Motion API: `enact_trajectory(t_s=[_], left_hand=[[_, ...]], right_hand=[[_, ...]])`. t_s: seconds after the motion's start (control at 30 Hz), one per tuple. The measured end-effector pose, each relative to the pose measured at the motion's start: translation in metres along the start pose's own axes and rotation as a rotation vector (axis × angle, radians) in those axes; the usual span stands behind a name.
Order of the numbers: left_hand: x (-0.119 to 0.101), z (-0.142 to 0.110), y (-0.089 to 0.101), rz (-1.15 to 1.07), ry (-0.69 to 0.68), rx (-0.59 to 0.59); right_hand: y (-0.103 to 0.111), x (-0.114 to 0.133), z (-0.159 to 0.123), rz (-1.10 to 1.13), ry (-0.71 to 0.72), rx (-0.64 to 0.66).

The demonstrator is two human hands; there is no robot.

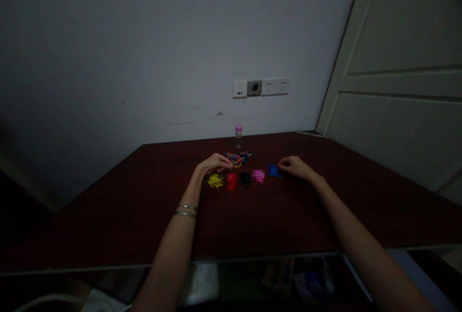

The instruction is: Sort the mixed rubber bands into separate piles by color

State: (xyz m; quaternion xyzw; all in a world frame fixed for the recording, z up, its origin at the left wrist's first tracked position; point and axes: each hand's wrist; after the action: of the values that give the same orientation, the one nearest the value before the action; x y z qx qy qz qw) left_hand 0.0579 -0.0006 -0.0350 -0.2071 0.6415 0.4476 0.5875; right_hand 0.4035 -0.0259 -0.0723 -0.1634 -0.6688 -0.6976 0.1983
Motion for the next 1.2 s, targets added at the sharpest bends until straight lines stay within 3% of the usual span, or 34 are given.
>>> enact_trajectory(t_s=[0.2, 0.4, 0.5, 0.8, 1.03, 1.2], left_hand=[[-0.006, -0.004, 0.001, 0.077, -0.017, 0.087], [-0.014, -0.013, 0.001, 0.120, 0.109, 0.340], [-0.017, -0.014, -0.003, 0.145, 0.156, 0.401], [-0.009, -0.004, -0.007, 0.150, 0.084, 0.388], [-0.007, -0.005, -0.009, 0.136, 0.110, 0.413], [-0.011, -0.006, -0.006, 0.141, 0.025, 0.264]], right_hand=[[0.002, 0.003, -0.003, -0.004, -0.012, -0.009], [0.002, 0.005, -0.005, 0.007, -0.019, -0.010], [0.002, 0.004, -0.005, 0.012, -0.024, -0.012], [0.001, 0.002, -0.004, 0.016, -0.026, -0.025], [0.000, -0.001, -0.002, 0.019, -0.033, -0.008], [0.000, -0.001, -0.002, 0.025, -0.042, -0.012]])
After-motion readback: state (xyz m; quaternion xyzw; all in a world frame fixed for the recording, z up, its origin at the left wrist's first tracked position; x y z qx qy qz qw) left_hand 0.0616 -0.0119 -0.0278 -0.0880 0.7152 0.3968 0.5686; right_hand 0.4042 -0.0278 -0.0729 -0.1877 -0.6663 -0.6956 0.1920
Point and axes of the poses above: each hand's wrist, its own z-axis towards the middle knuckle, its own y-axis out of the back of the hand, x = y × z, and after that the axes turned 12 degrees about -y, right-handed
